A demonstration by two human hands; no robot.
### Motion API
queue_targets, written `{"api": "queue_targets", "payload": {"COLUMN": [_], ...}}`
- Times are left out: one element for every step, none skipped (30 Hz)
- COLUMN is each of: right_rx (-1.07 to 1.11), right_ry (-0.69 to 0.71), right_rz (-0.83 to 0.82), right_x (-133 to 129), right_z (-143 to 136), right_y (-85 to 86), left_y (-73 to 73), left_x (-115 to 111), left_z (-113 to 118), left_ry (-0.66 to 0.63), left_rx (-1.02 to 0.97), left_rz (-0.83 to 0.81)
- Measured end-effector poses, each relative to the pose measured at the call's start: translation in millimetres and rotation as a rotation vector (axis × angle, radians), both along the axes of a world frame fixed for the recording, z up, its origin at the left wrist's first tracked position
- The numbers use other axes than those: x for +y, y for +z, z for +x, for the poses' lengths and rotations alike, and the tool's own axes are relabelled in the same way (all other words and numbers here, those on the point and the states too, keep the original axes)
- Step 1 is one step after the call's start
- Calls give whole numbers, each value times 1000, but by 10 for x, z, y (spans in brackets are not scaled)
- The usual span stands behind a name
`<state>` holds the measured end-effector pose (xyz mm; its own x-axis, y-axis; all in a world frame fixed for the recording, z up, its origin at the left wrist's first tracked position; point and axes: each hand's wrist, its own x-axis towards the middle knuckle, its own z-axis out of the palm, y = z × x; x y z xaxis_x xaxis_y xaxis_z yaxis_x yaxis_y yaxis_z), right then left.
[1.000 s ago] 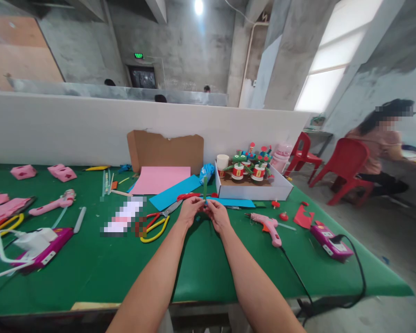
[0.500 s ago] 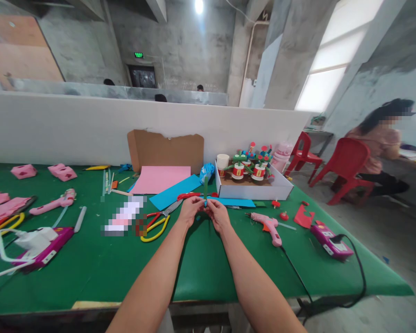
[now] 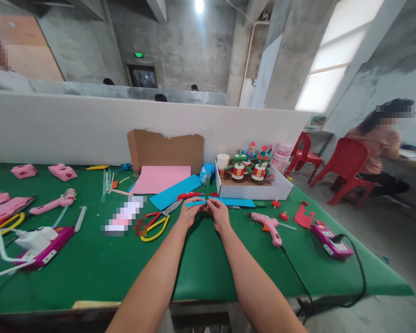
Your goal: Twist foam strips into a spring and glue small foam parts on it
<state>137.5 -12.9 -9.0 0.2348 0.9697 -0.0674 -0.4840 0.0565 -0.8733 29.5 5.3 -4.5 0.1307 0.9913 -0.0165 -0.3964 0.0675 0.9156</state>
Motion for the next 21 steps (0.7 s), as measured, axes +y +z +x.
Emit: {"api": "queue_targets", "payload": {"right_rx": [-11,-24,-39,-55,-70,-82,-90,-93,-89,-80,-69,-60,-55,-57,-63,-71,-77,-78,-73,-60,-44], "right_ry": [-12,-23,-33,-42,-51,-63,-77,-94,-110,-126,-138,-144,-145,-141,-131,-115,-96,-73,-53,-36,-24], "right_rz": [7,14,22,31,38,45,52,57,61,64,66,69,74,80,84,86,85,79,71,62,50], "right_x": [3,7,11,16,22,27,32,36,38,40,39,37,34,31,27,22,18,15,12,9,5], "right_z": [0,0,1,2,4,7,9,10,11,10,8,5,0,-5,-10,-15,-20,-24,-27,-29,-30], "right_y": [1,2,3,4,5,7,9,11,14,17,19,19,19,17,15,13,12,12,15,19,25], "left_y": [-1,-1,1,4,10,17,27,38,51,65,77,87,93,95,93,88,82,75,70,67,66], "left_x": [4,7,9,8,6,1,-5,-14,-25,-36,-47,-57,-63,-65,-62,-57,-48,-39,-31,-25,-21], "left_z": [1,1,0,-1,-2,-3,-2,0,4,10,17,25,32,40,46,49,50,49,46,41,36], "left_ry": [-1,-2,-5,-9,-14,-16,-17,-20,-26,-35,-43,-47,-41,-22,6,37,65,86,101,107,110], "left_rx": [-4,-7,-8,-9,-12,-15,-18,-19,-19,-16,-11,-5,0,3,4,2,-3,-11,-17,-21,-20], "left_rz": [-8,-11,-15,-18,-19,-20,-18,-12,-2,9,19,27,32,32,28,20,12,4,-2,-4,-3]}}
